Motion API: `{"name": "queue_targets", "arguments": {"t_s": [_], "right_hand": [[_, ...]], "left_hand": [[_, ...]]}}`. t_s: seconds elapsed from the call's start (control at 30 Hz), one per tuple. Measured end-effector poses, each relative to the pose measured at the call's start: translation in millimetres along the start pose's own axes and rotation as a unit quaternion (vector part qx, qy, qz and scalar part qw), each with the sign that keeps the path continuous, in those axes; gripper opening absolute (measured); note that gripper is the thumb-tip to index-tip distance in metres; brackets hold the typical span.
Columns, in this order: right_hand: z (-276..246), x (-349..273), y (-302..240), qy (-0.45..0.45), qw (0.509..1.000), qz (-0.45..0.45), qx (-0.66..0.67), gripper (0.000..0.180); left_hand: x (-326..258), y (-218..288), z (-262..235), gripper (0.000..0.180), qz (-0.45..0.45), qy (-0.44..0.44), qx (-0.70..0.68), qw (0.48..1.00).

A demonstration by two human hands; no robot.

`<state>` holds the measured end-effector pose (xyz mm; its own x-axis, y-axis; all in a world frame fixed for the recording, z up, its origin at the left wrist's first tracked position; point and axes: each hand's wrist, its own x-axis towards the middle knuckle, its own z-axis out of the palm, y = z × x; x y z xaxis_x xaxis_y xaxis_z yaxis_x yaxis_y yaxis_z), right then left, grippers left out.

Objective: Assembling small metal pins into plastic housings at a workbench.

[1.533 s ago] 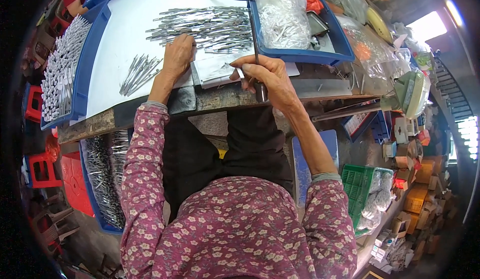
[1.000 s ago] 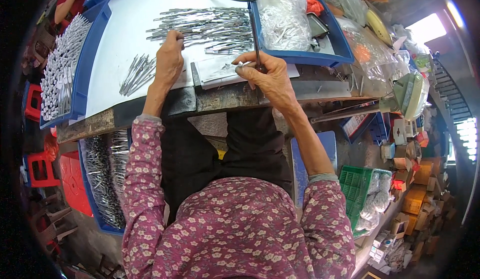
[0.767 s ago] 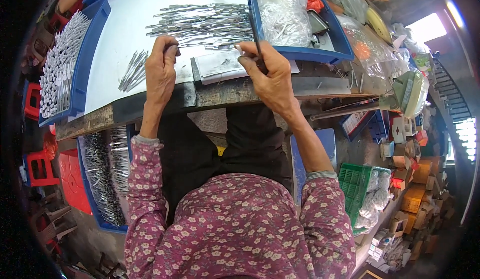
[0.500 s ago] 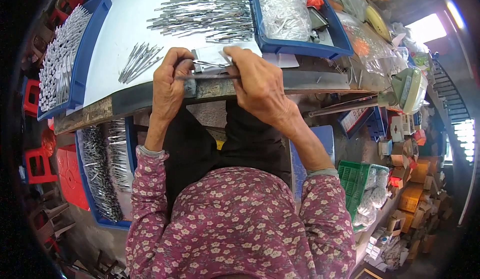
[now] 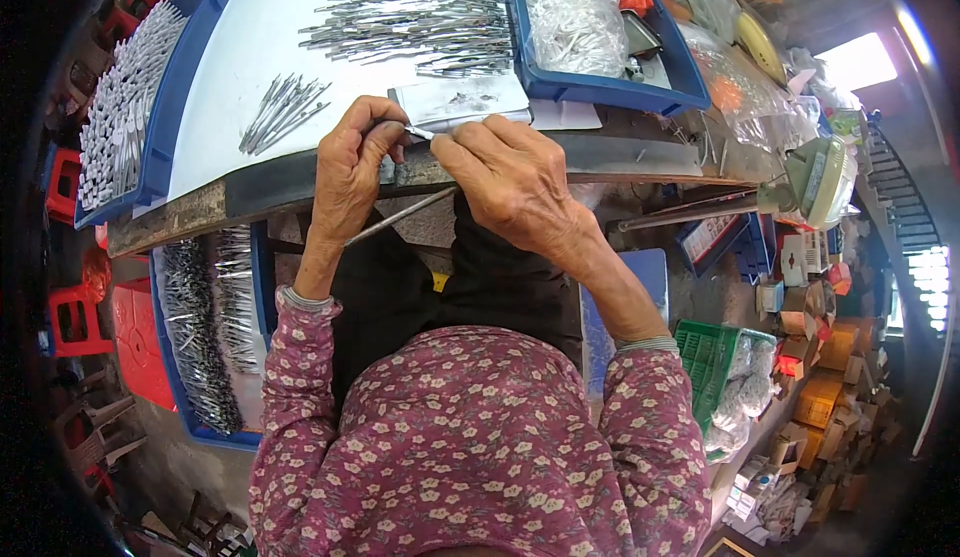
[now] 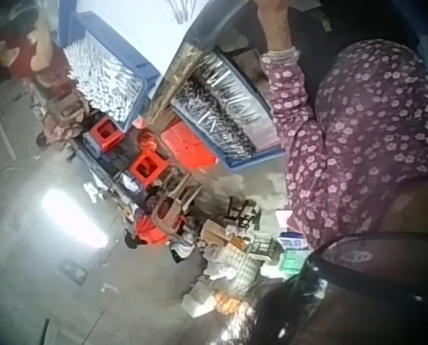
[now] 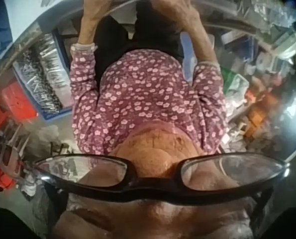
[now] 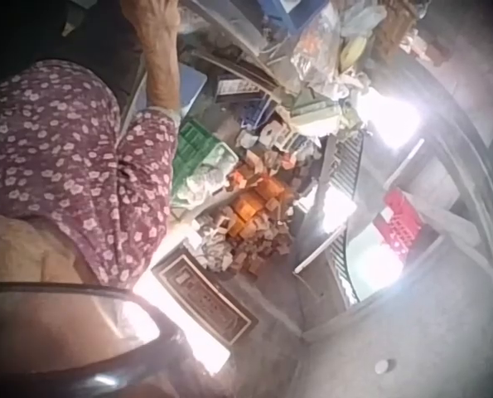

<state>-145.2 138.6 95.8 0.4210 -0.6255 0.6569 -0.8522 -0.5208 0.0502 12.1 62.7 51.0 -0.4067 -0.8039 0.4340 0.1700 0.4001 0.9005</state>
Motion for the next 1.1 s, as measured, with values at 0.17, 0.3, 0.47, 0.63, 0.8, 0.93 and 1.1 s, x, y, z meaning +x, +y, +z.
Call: {"name": "queue_targets", "arguments": {"t_s": [0.17, 0.3, 0.47, 0.63, 0.8, 0.93, 1.1], "right_hand": [[-5, 0, 0, -0.033, 0.998, 0.037, 0.041, 0.032], [-2, -4, 2, -0.023, 0.997, 0.048, 0.055, 0.030], [-1, -6, 2, -0.011, 0.996, 0.053, 0.069, 0.027], [0, -7, 2, -0.011, 0.997, 0.050, 0.064, 0.026], [-2, -7, 1, -0.023, 0.997, 0.051, 0.061, 0.026], [-2, -7, 2, -0.047, 0.995, 0.055, 0.070, 0.028], [-4, -7, 5, -0.074, 0.991, 0.067, 0.094, 0.033]], "left_hand": [[-2, -1, -3, 0.007, -0.037, -0.033, -0.030, 0.998], [-2, -4, 0, 0.007, -0.041, -0.036, -0.054, 0.997], [-4, -4, 3, 0.007, -0.048, -0.019, -0.073, 0.996], [-4, -5, 5, 0.007, -0.049, -0.020, -0.070, 0.996], [-4, -5, 4, 0.007, -0.063, -0.038, -0.056, 0.996], [-4, -7, 6, 0.007, -0.053, -0.014, -0.072, 0.996], [-5, -12, 7, 0.007, -0.054, -0.004, -0.083, 0.995]]}}
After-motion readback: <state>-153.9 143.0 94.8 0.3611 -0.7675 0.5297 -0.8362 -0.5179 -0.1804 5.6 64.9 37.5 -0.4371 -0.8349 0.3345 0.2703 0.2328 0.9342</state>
